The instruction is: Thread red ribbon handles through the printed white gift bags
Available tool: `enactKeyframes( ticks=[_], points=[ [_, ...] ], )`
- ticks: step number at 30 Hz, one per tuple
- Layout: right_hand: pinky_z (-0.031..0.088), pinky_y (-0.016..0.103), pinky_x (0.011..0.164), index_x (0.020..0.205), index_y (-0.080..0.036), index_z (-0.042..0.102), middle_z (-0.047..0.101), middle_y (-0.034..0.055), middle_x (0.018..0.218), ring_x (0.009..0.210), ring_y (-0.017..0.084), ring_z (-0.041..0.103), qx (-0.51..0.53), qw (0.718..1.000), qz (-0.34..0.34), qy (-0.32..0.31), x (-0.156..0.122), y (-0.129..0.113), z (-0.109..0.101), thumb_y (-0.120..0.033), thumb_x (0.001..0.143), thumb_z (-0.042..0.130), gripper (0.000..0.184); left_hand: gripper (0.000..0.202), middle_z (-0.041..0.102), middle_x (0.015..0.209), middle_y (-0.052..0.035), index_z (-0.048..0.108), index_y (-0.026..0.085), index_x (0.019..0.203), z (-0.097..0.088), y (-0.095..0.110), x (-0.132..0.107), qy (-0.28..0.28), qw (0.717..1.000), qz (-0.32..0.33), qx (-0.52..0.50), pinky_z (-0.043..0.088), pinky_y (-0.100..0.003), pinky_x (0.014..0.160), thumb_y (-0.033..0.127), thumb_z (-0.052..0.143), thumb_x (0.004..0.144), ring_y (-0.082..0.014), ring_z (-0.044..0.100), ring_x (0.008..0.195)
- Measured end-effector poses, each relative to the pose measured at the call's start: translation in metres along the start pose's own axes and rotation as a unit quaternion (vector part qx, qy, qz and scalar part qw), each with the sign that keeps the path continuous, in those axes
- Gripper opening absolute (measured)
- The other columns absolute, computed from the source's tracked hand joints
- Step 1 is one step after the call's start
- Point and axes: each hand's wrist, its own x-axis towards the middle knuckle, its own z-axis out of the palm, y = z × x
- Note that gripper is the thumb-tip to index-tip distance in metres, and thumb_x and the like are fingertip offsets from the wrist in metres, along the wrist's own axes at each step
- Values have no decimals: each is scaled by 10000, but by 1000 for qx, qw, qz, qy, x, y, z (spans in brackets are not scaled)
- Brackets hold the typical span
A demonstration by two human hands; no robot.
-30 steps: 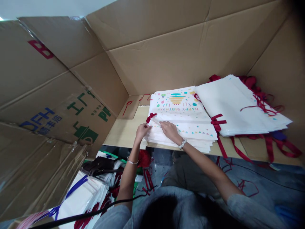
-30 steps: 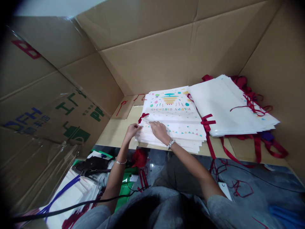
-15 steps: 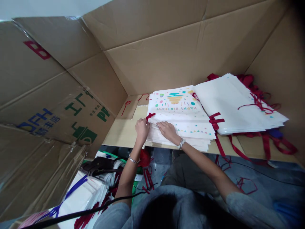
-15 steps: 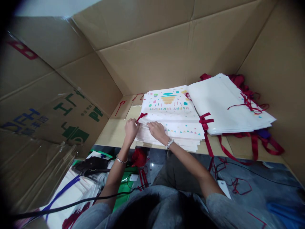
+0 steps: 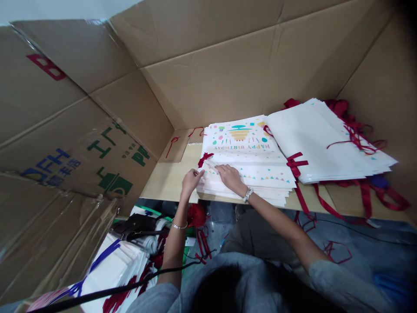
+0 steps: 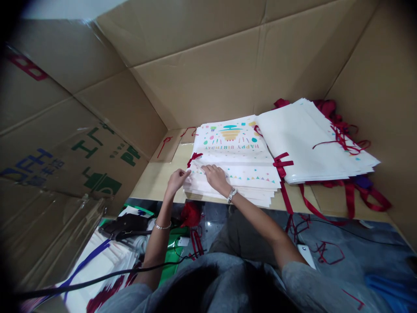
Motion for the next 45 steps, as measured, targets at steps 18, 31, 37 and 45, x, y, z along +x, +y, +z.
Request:
enactKeyframes(
  ticks=[18,31,37,45],
  points=[
    [471,351,921,1416,-189,609,700,118,1287,1156,254,602,14,1000,6,12,3,6,0,-251,1123,336,406,280,714,1131,-84,736,200,1031,-8,8,7,-114,971,199,-64,489,-341,941,284,839,784,-243,634,1072],
    [454,341,954,1403,-185,620,689,125,1319,1184,262,583,4,1000,-21,16,-1,2,-7,-461,1122,392,455,190,759,1024,-98,761,201,971,-6,31,21,-38,969,243,19,496,-326,907,346,640,995,-234,681,961],
    [461,347,917,1425,-192,609,692,123,1307,1162,262,590,-5,1000,-11,-10,2,6,-6,-231,1110,365,400,257,755,1055,-80,698,184,1075,-2,20,12,17,973,198,-113,514,-283,832,379,541,1017,-193,694,942],
    [456,372,932,1430,-213,604,673,104,1362,1184,273,576,-9,1000,-9,-14,-2,-1,-5,-211,1089,422,386,314,678,764,-34,606,207,739,3,-20,4,-27,994,106,30,409,-289,688,469,687,892,-198,626,747]
  ],
)
